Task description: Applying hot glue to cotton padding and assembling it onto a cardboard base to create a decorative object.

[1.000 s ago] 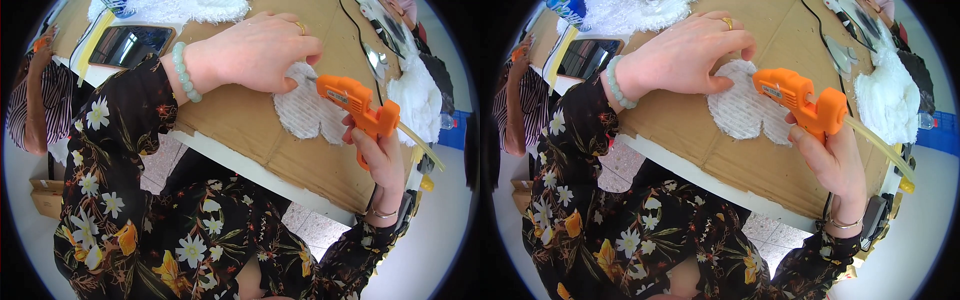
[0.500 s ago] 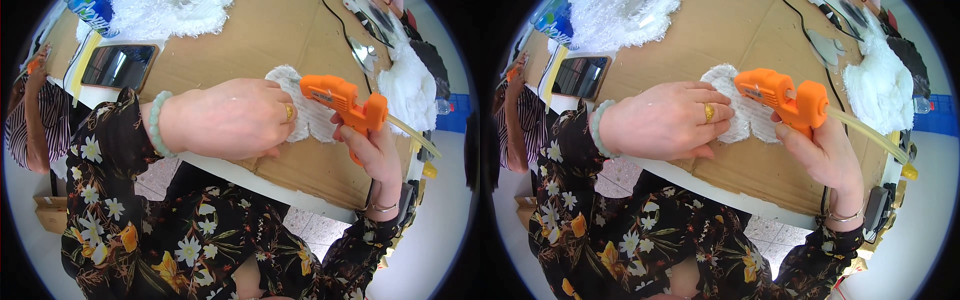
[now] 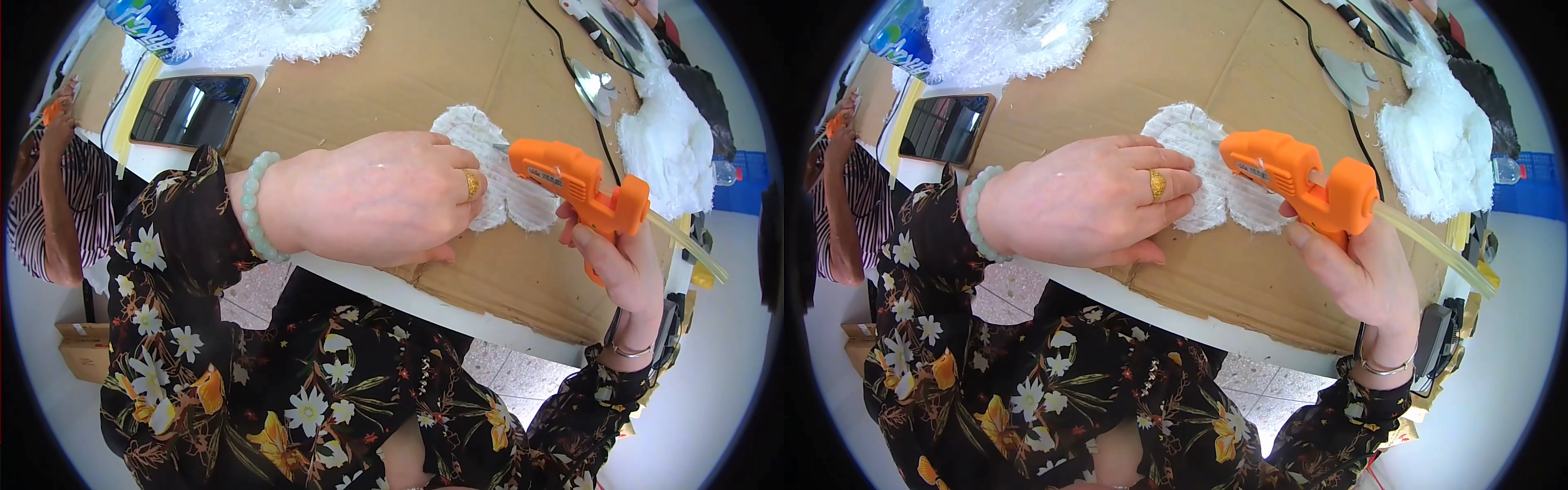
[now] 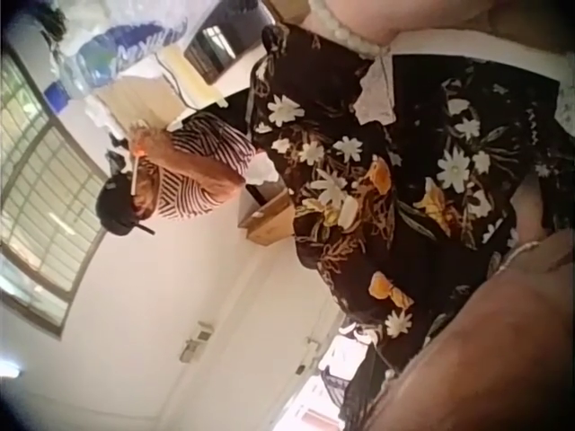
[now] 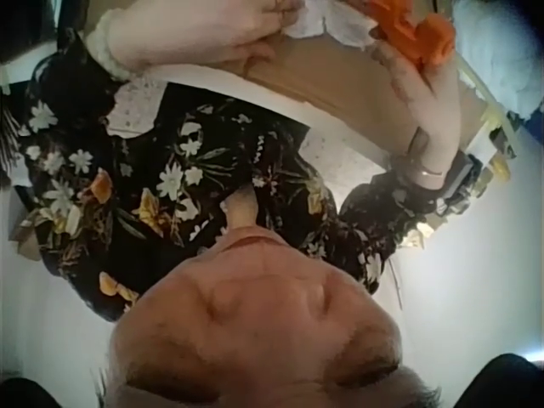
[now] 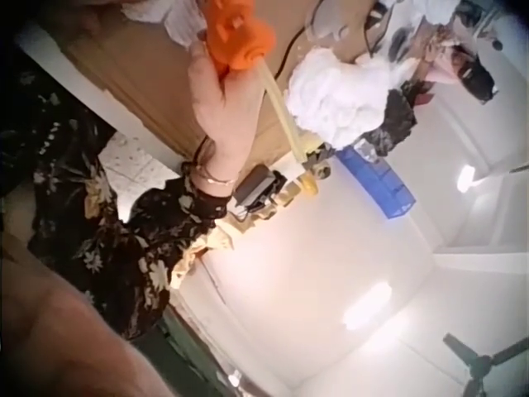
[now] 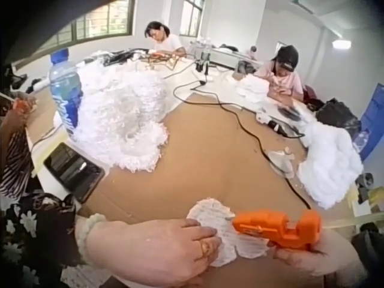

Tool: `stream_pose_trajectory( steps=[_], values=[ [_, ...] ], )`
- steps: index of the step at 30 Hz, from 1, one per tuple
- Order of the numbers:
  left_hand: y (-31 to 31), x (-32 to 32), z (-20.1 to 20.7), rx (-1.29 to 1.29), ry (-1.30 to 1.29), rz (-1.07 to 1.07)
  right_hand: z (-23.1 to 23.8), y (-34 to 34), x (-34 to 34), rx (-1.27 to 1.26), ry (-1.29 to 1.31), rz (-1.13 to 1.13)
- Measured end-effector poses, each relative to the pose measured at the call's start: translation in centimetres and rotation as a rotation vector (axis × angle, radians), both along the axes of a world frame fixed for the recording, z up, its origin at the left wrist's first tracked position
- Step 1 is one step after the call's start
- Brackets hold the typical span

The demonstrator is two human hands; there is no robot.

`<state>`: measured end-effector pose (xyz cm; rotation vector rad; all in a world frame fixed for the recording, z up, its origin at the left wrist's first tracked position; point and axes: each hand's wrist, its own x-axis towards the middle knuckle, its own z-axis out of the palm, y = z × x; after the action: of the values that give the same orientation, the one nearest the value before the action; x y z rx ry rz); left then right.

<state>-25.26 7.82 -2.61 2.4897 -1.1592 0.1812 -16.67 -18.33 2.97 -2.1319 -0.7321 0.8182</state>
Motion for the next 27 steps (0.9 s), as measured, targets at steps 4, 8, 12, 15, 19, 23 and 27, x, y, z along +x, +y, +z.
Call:
stream_pose_trajectory(
  steps=[4,8,12,15,19,23,27],
  values=[
    [0.0,-0.3,0.4,0.022,-0.005,0.009,0.0,0.3,-0.3,0.055,-0.012,-0.003],
    [-0.1,0.2,0.0,0.020,0.009,0.017,-1.0,0.8,0.4,0.026,-0.048,0.013],
    [-0.2,0.5,0.0,0.018,0.002,-0.001,-1.0,1.3,0.4,0.037,-0.048,-0.008],
    [-0.2,0.3,0.1,0.028,0.011,-0.001,-1.0,1.5,0.2,0.040,-0.103,0.016],
    [-0.1,0.0,0.2,0.042,-0.001,0.005,-0.7,1.3,0.2,0.018,-0.109,0.038],
    [-0.1,0.0,-0.1,0.025,-0.007,-0.007,-0.5,0.7,0.0,-0.006,-0.109,0.012],
    [-0.1,-0.1,0.4,0.055,0.009,0.002,0.0,0.5,-0.2,-0.038,-0.120,0.003]
  ],
)
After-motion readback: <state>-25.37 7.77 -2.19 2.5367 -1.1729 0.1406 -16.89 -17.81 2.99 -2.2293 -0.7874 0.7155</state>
